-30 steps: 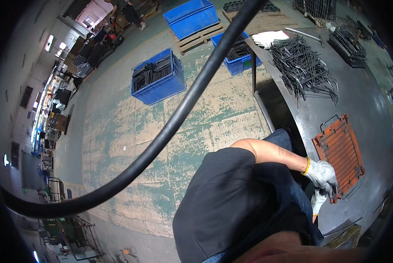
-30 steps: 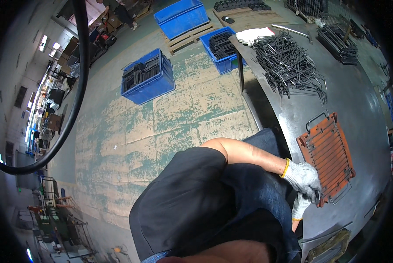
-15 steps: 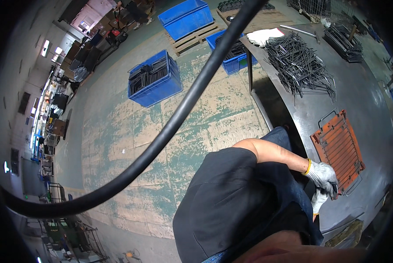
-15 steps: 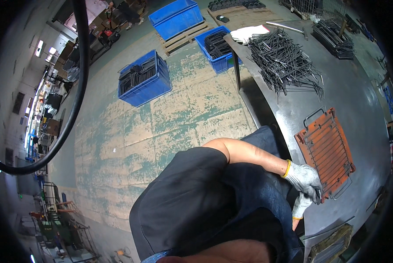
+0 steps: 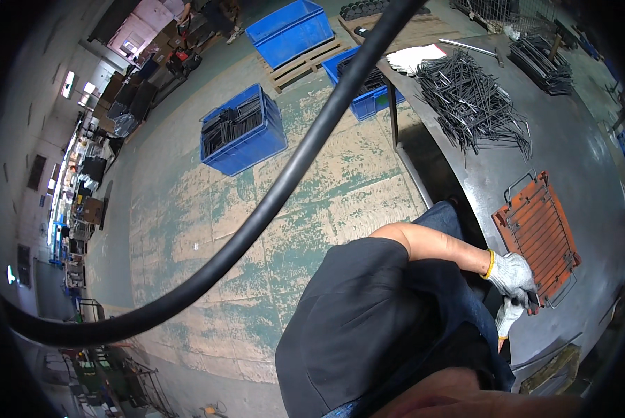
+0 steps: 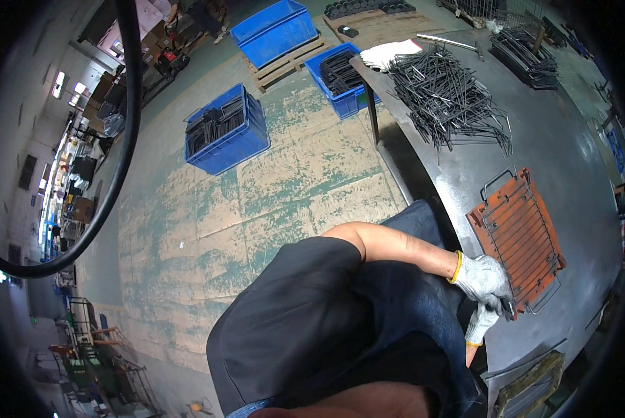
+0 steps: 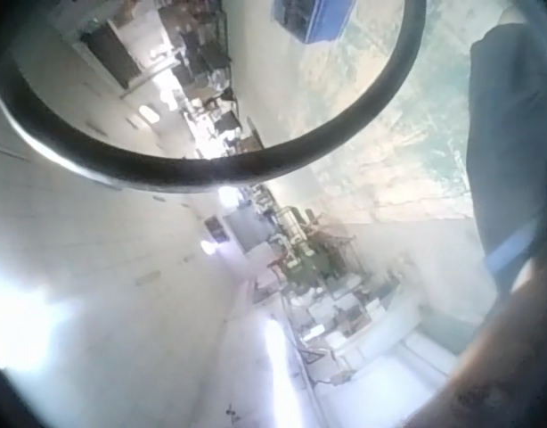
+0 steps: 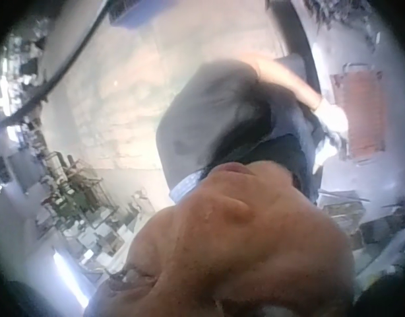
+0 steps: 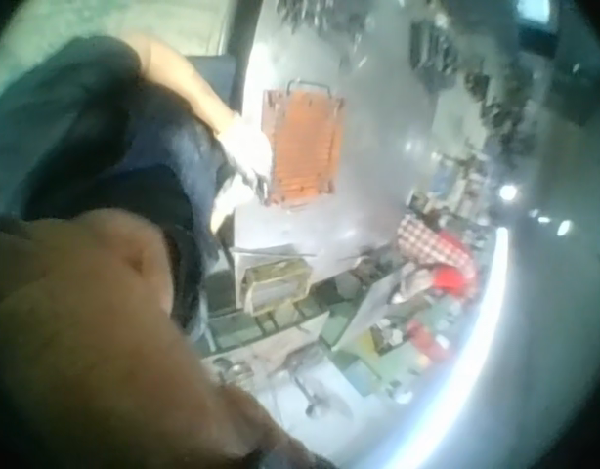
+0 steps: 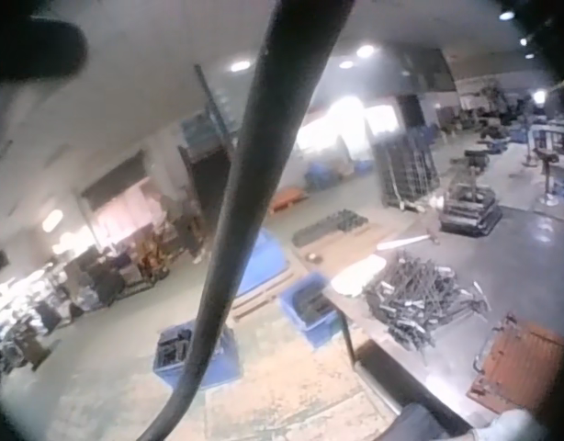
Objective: Placing metal rods into a red jig to assemble a grid-like component.
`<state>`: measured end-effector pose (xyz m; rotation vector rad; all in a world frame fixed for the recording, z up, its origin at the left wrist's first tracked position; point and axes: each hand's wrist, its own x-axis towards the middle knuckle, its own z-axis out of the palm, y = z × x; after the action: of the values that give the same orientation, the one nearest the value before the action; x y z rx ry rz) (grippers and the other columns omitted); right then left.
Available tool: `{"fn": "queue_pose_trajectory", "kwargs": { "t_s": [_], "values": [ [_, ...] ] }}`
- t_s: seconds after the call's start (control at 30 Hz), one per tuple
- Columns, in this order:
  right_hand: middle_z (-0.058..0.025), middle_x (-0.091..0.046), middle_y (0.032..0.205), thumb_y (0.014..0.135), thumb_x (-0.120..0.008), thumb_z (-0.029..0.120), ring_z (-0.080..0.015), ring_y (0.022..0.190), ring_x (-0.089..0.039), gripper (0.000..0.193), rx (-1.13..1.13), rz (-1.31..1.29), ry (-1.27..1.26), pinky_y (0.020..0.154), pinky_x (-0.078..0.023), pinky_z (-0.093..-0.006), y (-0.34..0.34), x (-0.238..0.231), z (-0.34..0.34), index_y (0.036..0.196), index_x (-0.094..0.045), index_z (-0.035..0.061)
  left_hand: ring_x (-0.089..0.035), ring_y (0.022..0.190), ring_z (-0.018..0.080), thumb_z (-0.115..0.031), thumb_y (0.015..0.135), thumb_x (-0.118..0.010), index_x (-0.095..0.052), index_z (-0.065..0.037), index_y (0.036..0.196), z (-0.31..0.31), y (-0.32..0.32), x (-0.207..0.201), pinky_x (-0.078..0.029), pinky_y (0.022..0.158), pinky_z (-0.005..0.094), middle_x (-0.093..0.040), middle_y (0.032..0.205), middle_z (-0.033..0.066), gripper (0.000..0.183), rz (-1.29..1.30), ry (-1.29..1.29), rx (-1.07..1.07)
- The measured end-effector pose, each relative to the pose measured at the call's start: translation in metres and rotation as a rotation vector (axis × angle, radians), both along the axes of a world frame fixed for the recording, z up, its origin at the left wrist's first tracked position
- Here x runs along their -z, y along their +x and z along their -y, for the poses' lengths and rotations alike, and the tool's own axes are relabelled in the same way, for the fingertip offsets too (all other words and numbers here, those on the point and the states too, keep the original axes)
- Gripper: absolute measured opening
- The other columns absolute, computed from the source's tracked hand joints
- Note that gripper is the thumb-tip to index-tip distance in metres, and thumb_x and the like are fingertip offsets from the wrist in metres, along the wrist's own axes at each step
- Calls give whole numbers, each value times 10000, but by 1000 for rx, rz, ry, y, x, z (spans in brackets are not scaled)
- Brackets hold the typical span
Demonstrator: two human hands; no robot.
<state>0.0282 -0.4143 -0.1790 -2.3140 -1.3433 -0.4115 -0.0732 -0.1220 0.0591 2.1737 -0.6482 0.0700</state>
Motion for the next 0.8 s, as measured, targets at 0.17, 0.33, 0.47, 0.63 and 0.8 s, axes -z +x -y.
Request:
{"fn": "queue_pose_trajectory", "kwargs": {
  "t_s": [0.17,0.33,0.47,0.63,0.8],
  "values": [
    [-59,-587,711,845,-617,28,-177,610,-534,109,134,-245,-64,620,-470,-361,-25,-9,3,952,-611,11,-637,785,322,-339,768,-609,-681,-93,872,-2,5,-10,-498,695,432,-661,810,118,277,327,77,24],
    [-113,-615,857,826,-574,59,-268,772,-571,211,184,-205,107,685,-474,-372,-59,-91,-82,1033,-616,55,-638,792,293,-163,788,-590,-649,-81,1010,-8,22,46,-515,707,383,-649,883,129,244,544,-104,-64],
    [-174,-654,1023,866,-596,178,-321,992,-616,251,334,-452,443,875,-477,-402,-80,-136,-107,1079,-652,59,-665,867,293,-186,919,-506,-669,-93,1087,2,30,10,-506,755,363,-689,960,123,252,72,-209,7],
    [-149,-678,1036,932,-573,310,-270,964,-644,395,419,-927,311,871,-487,-366,-85,-187,-102,1196,-582,17,-667,799,211,-188,963,-532,-612,40,1070,15,63,4,-540,692,305,-673,960,163,264,-833,-665,-137],
    [-112,-664,1071,921,-587,336,-206,965,-642,450,95,-1580,916,813,-524,-331,-93,-193,-106,1178,-542,-32,-645,735,253,-184,994,-476,-541,55,1092,18,107,30,-569,650,365,-640,894,171,267,-1141,-880,-220]
  ]
}}
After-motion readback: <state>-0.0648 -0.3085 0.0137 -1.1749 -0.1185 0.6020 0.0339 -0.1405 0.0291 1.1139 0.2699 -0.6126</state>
